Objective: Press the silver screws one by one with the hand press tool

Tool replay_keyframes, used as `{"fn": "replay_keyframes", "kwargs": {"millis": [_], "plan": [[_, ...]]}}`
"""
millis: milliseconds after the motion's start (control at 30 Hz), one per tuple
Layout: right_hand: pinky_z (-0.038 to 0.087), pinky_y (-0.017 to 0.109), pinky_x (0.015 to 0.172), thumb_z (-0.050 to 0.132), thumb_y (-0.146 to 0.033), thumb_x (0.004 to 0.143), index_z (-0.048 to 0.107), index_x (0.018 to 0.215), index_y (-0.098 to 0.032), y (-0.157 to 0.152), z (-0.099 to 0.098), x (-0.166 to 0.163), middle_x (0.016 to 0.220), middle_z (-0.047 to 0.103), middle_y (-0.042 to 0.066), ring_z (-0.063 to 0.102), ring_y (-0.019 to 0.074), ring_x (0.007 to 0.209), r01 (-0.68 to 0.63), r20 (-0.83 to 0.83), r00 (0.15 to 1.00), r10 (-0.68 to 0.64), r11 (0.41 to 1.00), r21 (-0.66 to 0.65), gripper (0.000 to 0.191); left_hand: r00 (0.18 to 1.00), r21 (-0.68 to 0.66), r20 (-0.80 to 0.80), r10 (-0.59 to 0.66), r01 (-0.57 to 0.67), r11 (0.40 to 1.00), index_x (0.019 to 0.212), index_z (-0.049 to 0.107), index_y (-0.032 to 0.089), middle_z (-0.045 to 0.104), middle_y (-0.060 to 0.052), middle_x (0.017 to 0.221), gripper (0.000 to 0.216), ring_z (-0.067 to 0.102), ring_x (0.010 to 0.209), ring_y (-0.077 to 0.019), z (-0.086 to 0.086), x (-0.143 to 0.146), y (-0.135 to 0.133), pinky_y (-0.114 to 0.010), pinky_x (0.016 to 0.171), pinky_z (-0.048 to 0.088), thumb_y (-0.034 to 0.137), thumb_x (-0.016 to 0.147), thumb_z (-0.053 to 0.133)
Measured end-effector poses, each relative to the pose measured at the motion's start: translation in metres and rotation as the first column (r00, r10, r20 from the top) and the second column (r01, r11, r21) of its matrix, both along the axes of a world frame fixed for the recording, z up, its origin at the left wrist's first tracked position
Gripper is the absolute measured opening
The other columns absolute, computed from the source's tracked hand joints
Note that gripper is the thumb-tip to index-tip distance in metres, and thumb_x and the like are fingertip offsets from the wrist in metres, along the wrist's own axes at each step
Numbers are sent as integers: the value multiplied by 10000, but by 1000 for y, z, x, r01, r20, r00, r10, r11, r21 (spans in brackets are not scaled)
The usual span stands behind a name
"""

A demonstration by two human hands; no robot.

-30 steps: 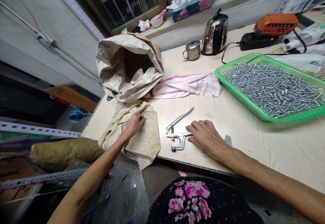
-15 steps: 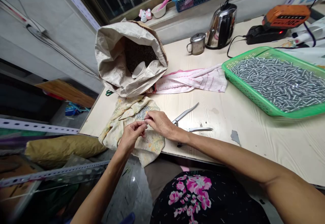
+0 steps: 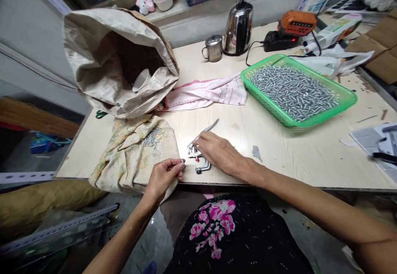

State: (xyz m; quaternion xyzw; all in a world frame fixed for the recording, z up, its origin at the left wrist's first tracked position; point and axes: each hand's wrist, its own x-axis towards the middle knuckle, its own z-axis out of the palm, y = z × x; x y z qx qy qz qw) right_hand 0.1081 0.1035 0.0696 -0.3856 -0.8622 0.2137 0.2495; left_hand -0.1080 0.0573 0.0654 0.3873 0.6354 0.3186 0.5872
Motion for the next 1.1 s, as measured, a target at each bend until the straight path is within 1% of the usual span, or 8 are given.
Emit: {"fn": "replay_keyframes", "kwargs": {"millis": [100, 167, 233, 333, 433, 633, 833, 1100], "plan": [[450, 336, 735, 452, -222, 968, 611, 1070, -162, -9, -11, 34, 988, 586, 105, 543, 214, 885, -1, 278, 961, -17, 998, 64, 197, 999, -46, 40, -12, 14, 999, 794, 686, 113, 610, 13, 565, 400, 536, 477, -85, -10, 7, -2, -203, 494, 450, 459, 633, 804], [426, 333, 717, 468, -204, 956, 590, 1085, -165, -12, -20, 44, 994, 581, 103, 530, 212, 866, 4, 357, 934, -28, 998, 67, 182, 999, -69, 32, -35, 37, 997, 770, 678, 107, 608, 11, 581, 430, 509, 460, -69, -12, 10, 0, -190, 457, 415, 492, 628, 804], [399, 328, 700, 443, -169, 954, 579, 1047, -171, -13, -27, 47, 973, 578, 92, 515, 205, 843, 19, 379, 924, -44, 997, 72, 165, 996, -120, 18, -83, 84, 989, 736, 666, 102, 587, 19, 560, 454, 453, 414, -49, -11, 13, 5, -180, 401, 350, 523, 629, 795], [366, 324, 686, 384, -106, 947, 552, 902, -184, -11, -32, 45, 896, 570, 66, 485, 186, 785, 31, 391, 919, -61, 996, 82, 191, 989, -221, 6, -149, 146, 964, 686, 642, 107, 516, 49, 485, 467, 360, 346, -28, -6, 17, 13, -180, 341, 245, 547, 627, 787], [347, 318, 683, 349, -71, 937, 506, 830, -195, -8, -34, 46, 860, 562, 54, 457, 174, 755, 14, 361, 931, -50, 995, 101, 227, 987, -302, -18, -161, 148, 942, 688, 643, 108, 521, 52, 512, 454, 362, 335, -24, -3, 20, 18, -182, 319, 212, 522, 603, 808], [329, 316, 665, 350, -52, 932, 501, 831, -192, -8, -37, 48, 848, 553, 50, 439, 173, 747, 14, 311, 949, -51, 993, 120, 230, 979, -410, -43, -199, 165, 897, 686, 654, 105, 545, 51, 508, 400, 350, 294, -14, 0, 26, 26, -182, 301, 186, 462, 610, 817], [324, 319, 668, 342, -53, 942, 511, 838, -191, -10, -43, 48, 851, 546, 51, 436, 180, 756, 23, 289, 955, -63, 990, 140, 242, 978, -516, 52, -202, 200, 833, 770, 685, 91, 554, 58, 488, 404, 358, 278, -14, 3, 27, 35, -175, 302, 189, 419, 597, 845], [336, 325, 665, 345, -25, 927, 556, 841, -169, -11, -43, 47, 846, 563, 64, 458, 188, 771, 27, 271, 960, -76, 983, 181, 269, 978, -608, 135, -158, 208, 766, 745, 669, 102, 559, 59, 465, 406, 339, 266, -15, 2, 25, 39, -175, 288, 198, 408, 573, 873]]}}
